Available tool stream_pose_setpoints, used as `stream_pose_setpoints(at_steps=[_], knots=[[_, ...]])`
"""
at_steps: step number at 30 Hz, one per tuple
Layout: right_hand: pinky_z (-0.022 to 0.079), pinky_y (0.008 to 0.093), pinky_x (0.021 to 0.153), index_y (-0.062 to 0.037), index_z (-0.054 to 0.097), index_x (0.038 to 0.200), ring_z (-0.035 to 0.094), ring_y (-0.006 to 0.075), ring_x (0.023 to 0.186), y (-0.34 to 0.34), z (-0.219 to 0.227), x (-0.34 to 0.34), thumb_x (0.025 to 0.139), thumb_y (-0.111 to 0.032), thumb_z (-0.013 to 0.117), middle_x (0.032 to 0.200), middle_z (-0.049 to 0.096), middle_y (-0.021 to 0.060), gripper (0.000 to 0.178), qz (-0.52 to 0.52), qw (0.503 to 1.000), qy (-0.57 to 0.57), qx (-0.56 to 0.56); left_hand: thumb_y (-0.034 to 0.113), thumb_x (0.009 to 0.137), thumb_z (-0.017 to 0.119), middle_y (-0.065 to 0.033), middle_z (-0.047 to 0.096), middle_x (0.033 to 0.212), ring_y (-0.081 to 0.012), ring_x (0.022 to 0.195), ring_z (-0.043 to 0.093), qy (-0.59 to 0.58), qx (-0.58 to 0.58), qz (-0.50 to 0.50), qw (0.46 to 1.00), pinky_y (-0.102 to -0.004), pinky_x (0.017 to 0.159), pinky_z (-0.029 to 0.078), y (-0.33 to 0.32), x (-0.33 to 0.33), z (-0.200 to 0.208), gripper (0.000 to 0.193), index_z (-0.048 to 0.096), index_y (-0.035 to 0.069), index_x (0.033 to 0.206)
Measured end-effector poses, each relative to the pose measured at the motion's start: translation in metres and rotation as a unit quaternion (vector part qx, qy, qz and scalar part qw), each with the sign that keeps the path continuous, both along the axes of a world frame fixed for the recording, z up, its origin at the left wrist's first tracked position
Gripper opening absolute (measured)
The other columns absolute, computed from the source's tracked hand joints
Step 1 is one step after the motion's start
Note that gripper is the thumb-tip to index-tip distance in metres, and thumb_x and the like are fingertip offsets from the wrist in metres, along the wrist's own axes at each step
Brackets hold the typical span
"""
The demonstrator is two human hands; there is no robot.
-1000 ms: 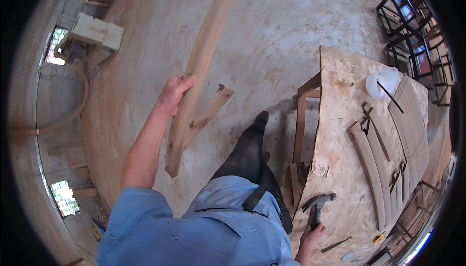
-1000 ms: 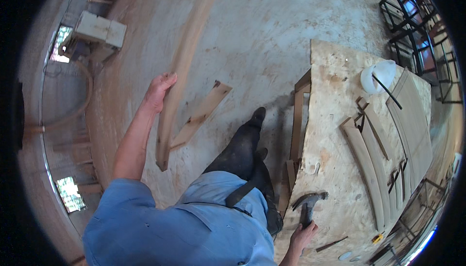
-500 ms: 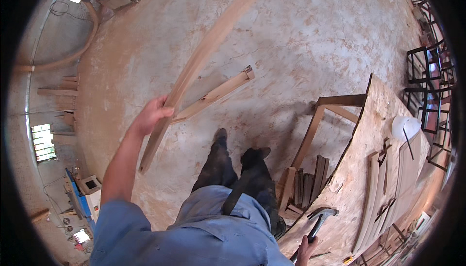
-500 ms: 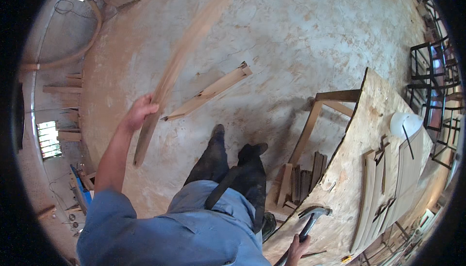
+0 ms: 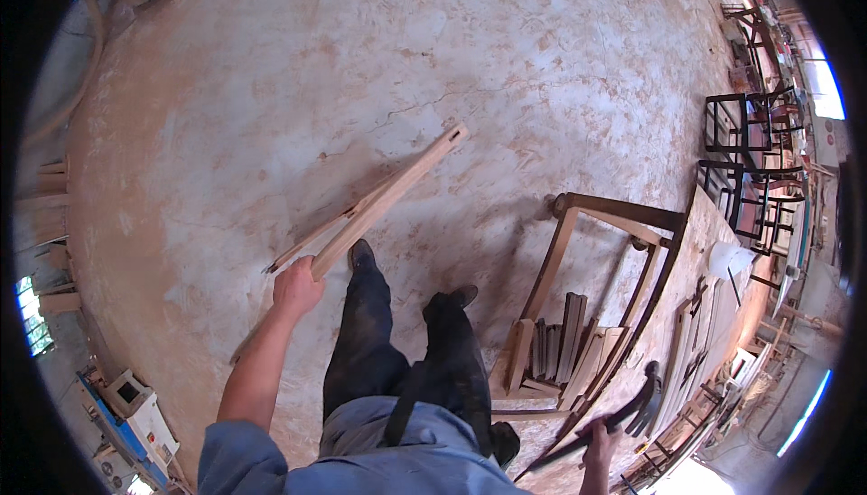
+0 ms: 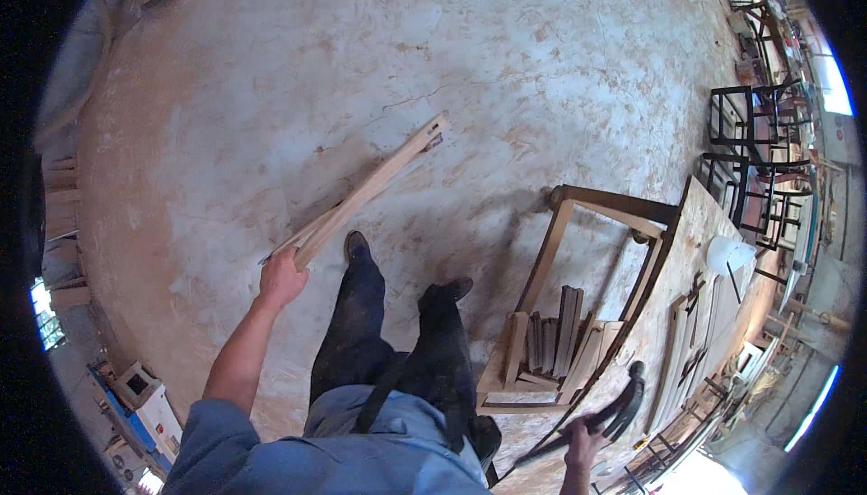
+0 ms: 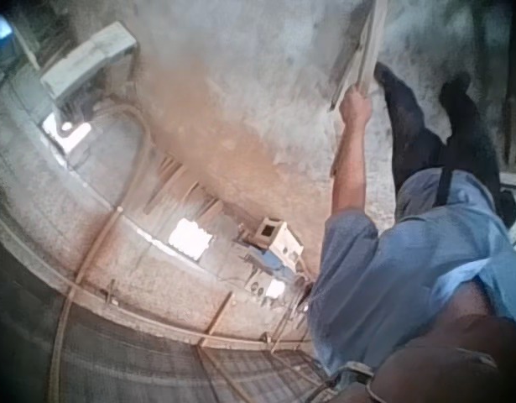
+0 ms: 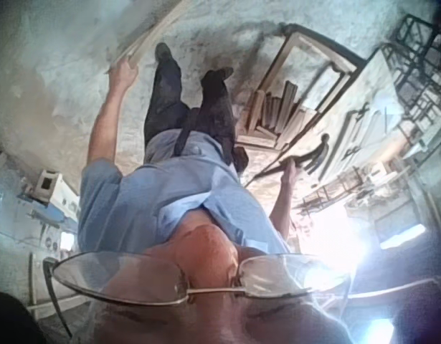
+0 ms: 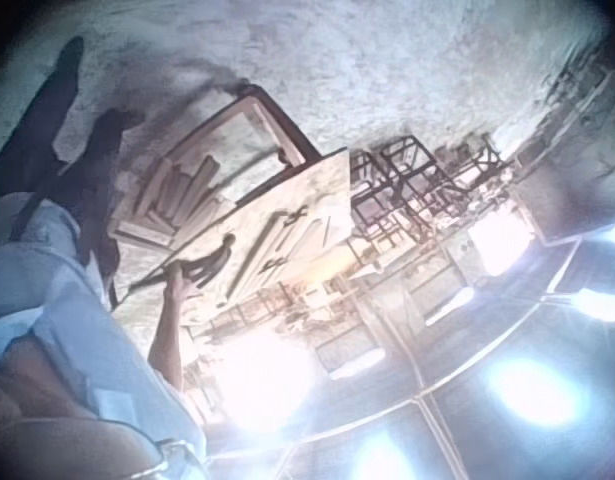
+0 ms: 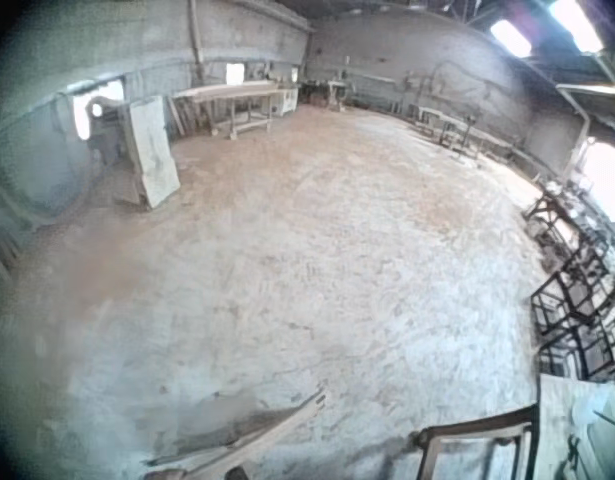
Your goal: The person applies glue to the joints of wooden pieces with a brush and assembles a frame by fitting the pieces together and hammering them to secure the structure.
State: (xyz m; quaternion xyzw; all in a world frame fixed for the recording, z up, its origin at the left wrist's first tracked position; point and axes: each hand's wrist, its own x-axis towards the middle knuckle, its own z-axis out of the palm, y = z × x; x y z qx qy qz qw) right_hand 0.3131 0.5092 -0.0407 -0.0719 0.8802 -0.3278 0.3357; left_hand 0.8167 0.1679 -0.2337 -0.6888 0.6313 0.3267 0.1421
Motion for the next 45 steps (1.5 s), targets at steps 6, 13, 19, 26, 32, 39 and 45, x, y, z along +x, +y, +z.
stream_pose_setpoints(at_steps=[6,13,19,26,32,39,45], knots=[[0.044,0.029,0.051,-0.0066,0.048,0.084,0.052,0.0151,0.054,-0.169,-0.12,0.092,0.087,-0.007,0.055,0.061,0.051,0.0037,0.008,0.06,0.993,-0.077,-0.059,0.022,0.077,0.062,-0.0191,0.066,0.103,-0.0366,0.099,0.062,0.0,0.041,-0.043,0.998,-0.0467,0.088,0.048,-0.045,0.022,-0.093,0.043,0.058,0.006,0.117],[0.045,0.0321,0.058,-0.0031,0.059,0.082,0.056,0.0144,0.063,-0.289,-0.263,0.152,0.084,-0.014,0.066,0.068,0.058,0.0059,0.013,0.31,0.943,-0.122,0.011,0.021,0.074,0.065,-0.0193,0.064,0.107,-0.0363,0.101,0.061,0.002,0.053,-0.068,0.996,-0.0459,0.086,0.048,-0.07,0.028,-0.162,0.045,0.058,0.006,0.116],[0.05,0.0413,0.069,-0.0022,0.06,0.095,0.062,0.0428,0.08,-0.329,-0.34,0.161,0.079,-0.024,0.067,0.082,0.062,0.0228,0.028,0.415,0.906,-0.078,-0.003,0.015,0.071,0.069,-0.0198,0.064,0.106,-0.0373,0.099,0.061,0.035,0.024,-0.068,0.997,-0.0452,0.084,0.049,-0.073,0.03,-0.213,0.047,0.057,0.002,0.114],[0.049,0.0369,0.06,-0.0036,0.058,0.086,0.058,0.0326,0.061,-0.36,-0.364,0.16,0.082,-0.017,0.072,0.07,0.059,0.0136,0.02,0.402,0.914,-0.053,-0.029,0.017,0.072,0.07,-0.0225,0.064,0.102,-0.0391,0.095,0.062,0.065,-0.004,-0.046,0.997,-0.047,0.082,0.05,-0.063,0.034,-0.243,0.046,0.057,0.0,0.113],[0.051,0.0372,0.063,-0.0037,0.059,0.089,0.062,0.0326,0.066,-0.369,-0.377,0.16,0.082,-0.018,0.071,0.07,0.06,0.0137,0.019,0.399,0.916,-0.042,-0.026,0.017,0.072,0.071,-0.0225,0.064,0.103,-0.0398,0.096,0.061,0.045,0.004,-0.061,0.997,-0.0466,0.083,0.05,-0.069,0.033,-0.244,0.046,0.058,0.0,0.112],[0.052,0.0362,0.067,-0.0028,0.06,0.095,0.064,0.0306,0.07,-0.379,-0.388,0.159,0.083,-0.017,0.07,0.075,0.063,0.0145,0.021,0.399,0.915,-0.054,-0.022,0.014,0.071,0.071,-0.0217,0.063,0.107,-0.0384,0.1,0.06,0.055,0.003,-0.085,0.995,-0.0451,0.085,0.05,-0.07,0.043,-0.246,0.048,0.056,0.001,0.114],[0.05,0.0394,0.071,-0.0017,0.059,0.099,0.064,0.0392,0.078,-0.398,-0.38,0.159,0.08,-0.014,0.065,0.08,0.064,0.0222,0.023,0.345,0.934,-0.091,0.002,0.012,0.07,0.07,-0.0192,0.063,0.106,-0.0377,0.101,0.058,0.075,0.001,-0.064,0.995,-0.0446,0.087,0.049,-0.069,0.033,-0.247,0.044,0.057,0.002,0.111]])
